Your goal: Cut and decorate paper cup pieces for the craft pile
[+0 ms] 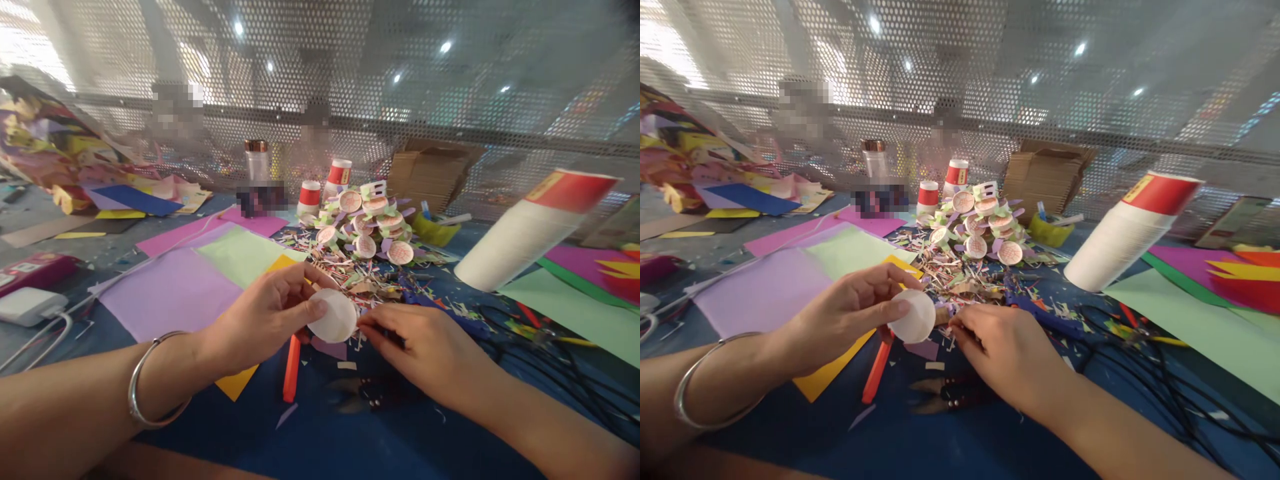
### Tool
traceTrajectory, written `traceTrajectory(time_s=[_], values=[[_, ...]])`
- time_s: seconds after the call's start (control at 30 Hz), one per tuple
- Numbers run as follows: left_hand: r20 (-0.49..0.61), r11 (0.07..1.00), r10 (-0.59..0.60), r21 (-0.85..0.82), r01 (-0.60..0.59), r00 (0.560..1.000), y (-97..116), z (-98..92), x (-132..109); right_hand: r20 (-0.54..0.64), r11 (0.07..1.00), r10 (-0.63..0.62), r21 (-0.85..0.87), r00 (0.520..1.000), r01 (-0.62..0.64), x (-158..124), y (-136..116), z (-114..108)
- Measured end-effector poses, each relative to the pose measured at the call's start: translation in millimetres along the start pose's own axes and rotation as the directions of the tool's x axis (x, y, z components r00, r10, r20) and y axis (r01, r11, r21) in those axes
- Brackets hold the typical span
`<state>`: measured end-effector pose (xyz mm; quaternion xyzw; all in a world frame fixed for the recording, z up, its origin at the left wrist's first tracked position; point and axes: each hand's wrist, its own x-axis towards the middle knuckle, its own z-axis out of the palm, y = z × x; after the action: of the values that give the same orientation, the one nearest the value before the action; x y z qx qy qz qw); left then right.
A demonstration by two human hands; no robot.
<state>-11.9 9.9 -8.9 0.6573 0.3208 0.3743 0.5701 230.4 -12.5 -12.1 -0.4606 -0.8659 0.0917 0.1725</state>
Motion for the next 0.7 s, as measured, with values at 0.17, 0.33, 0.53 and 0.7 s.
traceTrajectory(time_s=[0.17,0.33,0.53,0.7], values=[[-0.072,0.99,0.061,0.13,-0.051,0.996,-1,-2.7,2,-0.023,1.0,0.017,0.021,1.0,-0.016,0,1,-2],[-0.115,0.981,0.084,0.186,-0.062,0.99,4,-6.0,5,-0.104,1.0,-0.003,0.01,0.995,0.004,0,1,-5],[-0.136,0.92,0.151,0.382,-0.089,0.979,12,-15.7,5,-0.153,0.999,-0.035,0.017,0.988,0.038,-3,0,-11],[-0.206,0.814,0.201,0.578,-0.047,0.958,13,-15.3,5,0.095,0.998,0.0,0.061,0.995,-0.006,-4,-6,-12]])
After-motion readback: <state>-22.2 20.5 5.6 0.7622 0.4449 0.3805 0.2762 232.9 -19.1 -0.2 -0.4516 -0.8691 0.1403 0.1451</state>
